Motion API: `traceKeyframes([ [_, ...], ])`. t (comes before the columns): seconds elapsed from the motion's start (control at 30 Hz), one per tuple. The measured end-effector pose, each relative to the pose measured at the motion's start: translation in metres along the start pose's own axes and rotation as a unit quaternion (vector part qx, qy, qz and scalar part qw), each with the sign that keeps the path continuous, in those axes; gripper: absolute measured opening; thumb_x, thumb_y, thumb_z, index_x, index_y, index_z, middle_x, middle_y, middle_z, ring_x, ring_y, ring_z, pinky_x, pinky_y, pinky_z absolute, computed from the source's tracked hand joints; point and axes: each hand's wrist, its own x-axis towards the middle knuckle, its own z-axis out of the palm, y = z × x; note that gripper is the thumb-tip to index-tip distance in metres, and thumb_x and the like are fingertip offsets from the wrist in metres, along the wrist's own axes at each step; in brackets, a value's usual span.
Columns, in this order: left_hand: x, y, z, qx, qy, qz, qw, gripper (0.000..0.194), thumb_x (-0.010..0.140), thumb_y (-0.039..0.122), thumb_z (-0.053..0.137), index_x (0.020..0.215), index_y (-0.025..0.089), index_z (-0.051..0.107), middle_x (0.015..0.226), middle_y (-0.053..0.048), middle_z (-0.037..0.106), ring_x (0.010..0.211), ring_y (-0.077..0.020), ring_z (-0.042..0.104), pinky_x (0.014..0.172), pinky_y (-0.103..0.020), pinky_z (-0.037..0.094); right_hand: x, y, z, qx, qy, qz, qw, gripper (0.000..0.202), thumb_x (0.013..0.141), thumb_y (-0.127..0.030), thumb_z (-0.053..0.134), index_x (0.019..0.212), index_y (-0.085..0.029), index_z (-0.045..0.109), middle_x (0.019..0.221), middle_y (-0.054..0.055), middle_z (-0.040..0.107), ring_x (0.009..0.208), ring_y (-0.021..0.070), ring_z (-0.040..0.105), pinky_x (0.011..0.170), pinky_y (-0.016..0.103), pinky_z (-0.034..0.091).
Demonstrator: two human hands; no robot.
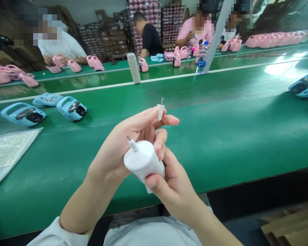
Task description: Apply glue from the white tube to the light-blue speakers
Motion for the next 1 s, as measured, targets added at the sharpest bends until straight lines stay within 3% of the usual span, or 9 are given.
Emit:
traceKeyframes([
  [0.13, -0.002, -0.002, 0.001, -0.005, 0.003, -0.002, 1.0, 0.014, 0.091, 0.024, 0.041, 0.08, 0.018, 0.047, 0.084, 0.0, 0.063, 0.04, -0.0048, 0.045, 0.034, -0.018, 0.034, -0.001, 0.002, 0.001, -0.037, 0.025, -0.007, 0.999, 0.033, 0.091, -0.056, 0.054, 0.1, -0.024, 0.053, 0.078, 0.001, 0.048, 0.063, 0.0155, 0.042, 0.054, 0.024, 0.039],
  [0.23, -0.003, -0.002, 0.0, 0.003, 0.0, -0.011, 1.0, 0.015, 0.091, 0.025, 0.042, 0.08, 0.018, 0.049, 0.087, 0.0, 0.062, 0.042, -0.0046, 0.044, 0.037, -0.018, 0.037, -0.002, 0.001, 0.003, 0.02, 0.017, 0.008, 1.0, 0.033, 0.09, -0.052, 0.057, 0.104, -0.022, 0.055, 0.083, 0.003, 0.054, 0.067, 0.0169, 0.051, 0.058, 0.024, 0.044],
  [0.3, -0.003, -0.003, -0.004, 0.019, 0.023, 0.002, 1.0, 0.013, 0.09, 0.025, 0.045, 0.082, 0.017, 0.051, 0.09, 0.0, 0.062, 0.049, -0.0051, 0.049, 0.043, -0.018, 0.041, -0.005, 0.0, 0.004, 0.072, 0.006, 0.031, 0.997, 0.037, 0.092, -0.052, 0.054, 0.114, -0.022, 0.054, 0.091, 0.005, 0.058, 0.075, 0.019, 0.057, 0.063, 0.025, 0.05],
  [0.37, -0.003, -0.003, -0.011, 0.051, 0.072, 0.06, 0.994, 0.012, 0.09, 0.025, 0.048, 0.083, 0.017, 0.053, 0.093, -0.001, 0.063, 0.062, -0.006, 0.055, 0.051, -0.016, 0.045, -0.009, -0.002, 0.004, 0.093, 0.001, 0.05, 0.994, 0.043, 0.093, -0.055, 0.05, 0.119, -0.021, 0.051, 0.093, 0.006, 0.06, 0.079, 0.0195, 0.06, 0.068, 0.027, 0.052],
  [0.47, -0.009, -0.002, -0.027, 0.131, 0.129, 0.197, 0.963, 0.014, 0.09, 0.027, 0.049, 0.083, 0.018, 0.057, 0.094, 0.0, 0.064, 0.072, -0.0077, 0.057, 0.06, -0.016, 0.047, -0.012, -0.003, 0.004, 0.124, -0.009, 0.081, 0.989, 0.047, 0.091, -0.06, 0.05, 0.118, -0.021, 0.052, 0.09, 0.005, 0.062, 0.078, 0.0181, 0.061, 0.07, 0.026, 0.052],
  [0.6, -0.026, -0.001, -0.04, 0.241, 0.136, 0.312, 0.909, 0.009, 0.089, 0.027, 0.053, 0.085, 0.023, 0.06, 0.081, 0.002, 0.062, 0.068, -0.0085, 0.056, 0.063, -0.019, 0.047, -0.013, -0.004, 0.006, 0.151, -0.026, 0.103, 0.983, 0.043, 0.093, -0.059, 0.048, 0.118, -0.025, 0.051, 0.092, 0.004, 0.063, 0.079, 0.0159, 0.06, 0.071, 0.024, 0.05],
  [0.8, -0.043, -0.004, -0.041, 0.361, 0.131, 0.37, 0.846, 0.008, 0.086, 0.019, 0.058, 0.09, 0.024, 0.063, 0.086, 0.002, 0.063, 0.075, -0.0093, 0.057, 0.071, -0.021, 0.048, -0.011, -0.006, 0.008, 0.14, -0.017, 0.107, 0.984, 0.04, 0.091, -0.057, 0.051, 0.116, -0.025, 0.053, 0.093, 0.005, 0.061, 0.083, 0.0182, 0.06, 0.071, 0.026, 0.052],
  [1.0, -0.047, -0.005, -0.041, 0.394, 0.119, 0.385, 0.826, 0.011, 0.087, 0.019, 0.057, 0.091, 0.026, 0.065, 0.089, 0.003, 0.063, 0.08, -0.009, 0.056, 0.073, -0.021, 0.049, -0.009, -0.008, 0.006, 0.13, -0.019, 0.126, 0.983, 0.037, 0.092, -0.057, 0.051, 0.112, -0.027, 0.056, 0.093, 0.004, 0.059, 0.083, 0.0182, 0.058, 0.071, 0.026, 0.051],
])
